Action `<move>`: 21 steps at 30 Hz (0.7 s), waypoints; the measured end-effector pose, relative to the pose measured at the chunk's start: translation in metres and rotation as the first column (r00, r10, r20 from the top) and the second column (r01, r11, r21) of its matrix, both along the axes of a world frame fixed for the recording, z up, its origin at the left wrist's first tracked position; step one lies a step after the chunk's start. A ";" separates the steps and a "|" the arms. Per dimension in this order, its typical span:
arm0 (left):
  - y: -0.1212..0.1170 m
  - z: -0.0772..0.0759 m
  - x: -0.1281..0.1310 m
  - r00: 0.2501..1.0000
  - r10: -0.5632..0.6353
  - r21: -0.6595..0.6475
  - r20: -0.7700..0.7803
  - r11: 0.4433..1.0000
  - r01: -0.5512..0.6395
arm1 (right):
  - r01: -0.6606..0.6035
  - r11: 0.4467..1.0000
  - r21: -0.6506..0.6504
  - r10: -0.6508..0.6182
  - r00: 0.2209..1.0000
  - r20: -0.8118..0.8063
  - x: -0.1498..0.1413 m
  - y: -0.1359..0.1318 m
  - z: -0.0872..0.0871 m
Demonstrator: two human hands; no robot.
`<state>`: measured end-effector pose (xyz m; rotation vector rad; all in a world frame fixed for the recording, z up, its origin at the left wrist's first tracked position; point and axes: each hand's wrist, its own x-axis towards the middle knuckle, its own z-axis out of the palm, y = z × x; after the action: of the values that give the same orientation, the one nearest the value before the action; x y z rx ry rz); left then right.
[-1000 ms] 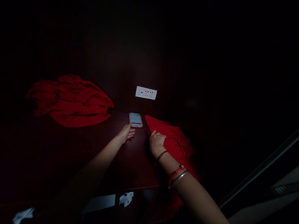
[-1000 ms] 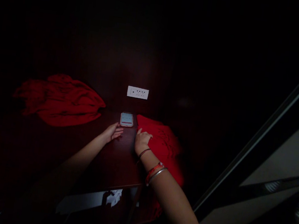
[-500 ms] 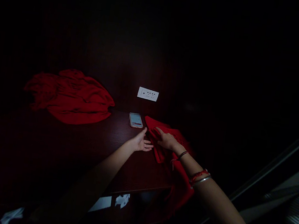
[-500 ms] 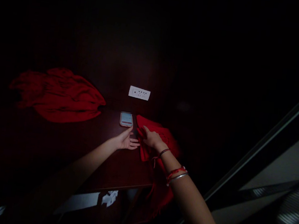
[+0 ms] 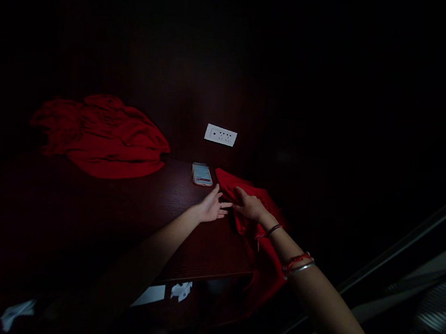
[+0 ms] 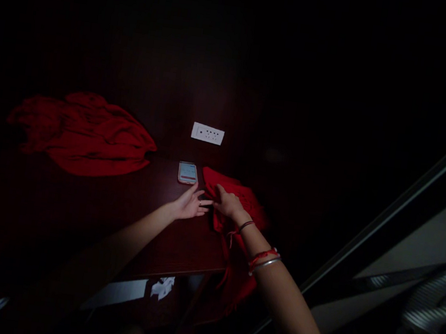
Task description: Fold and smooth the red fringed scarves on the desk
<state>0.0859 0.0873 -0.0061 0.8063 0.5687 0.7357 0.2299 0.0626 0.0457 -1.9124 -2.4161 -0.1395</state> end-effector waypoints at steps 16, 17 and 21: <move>0.017 0.008 -0.030 0.940 0.341 -0.019 0.012 0.940 -0.340 | 0.266 0.964 -0.013 -0.241 0.848 -0.472 0.026 0.019 0.041; 0.020 0.009 -0.035 0.927 0.374 -0.029 0.018 0.927 -0.373 | 0.271 0.963 -0.006 -0.235 0.824 -0.516 0.031 0.019 0.054; 0.021 0.011 -0.052 0.885 0.452 -0.066 0.114 0.892 -0.448 | 0.215 0.976 0.043 -0.102 0.620 -0.778 0.031 0.009 0.111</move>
<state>0.0338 0.1079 0.0047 0.5888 0.6625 1.1927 0.2613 0.0713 0.1571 -1.6288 -1.6035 0.4295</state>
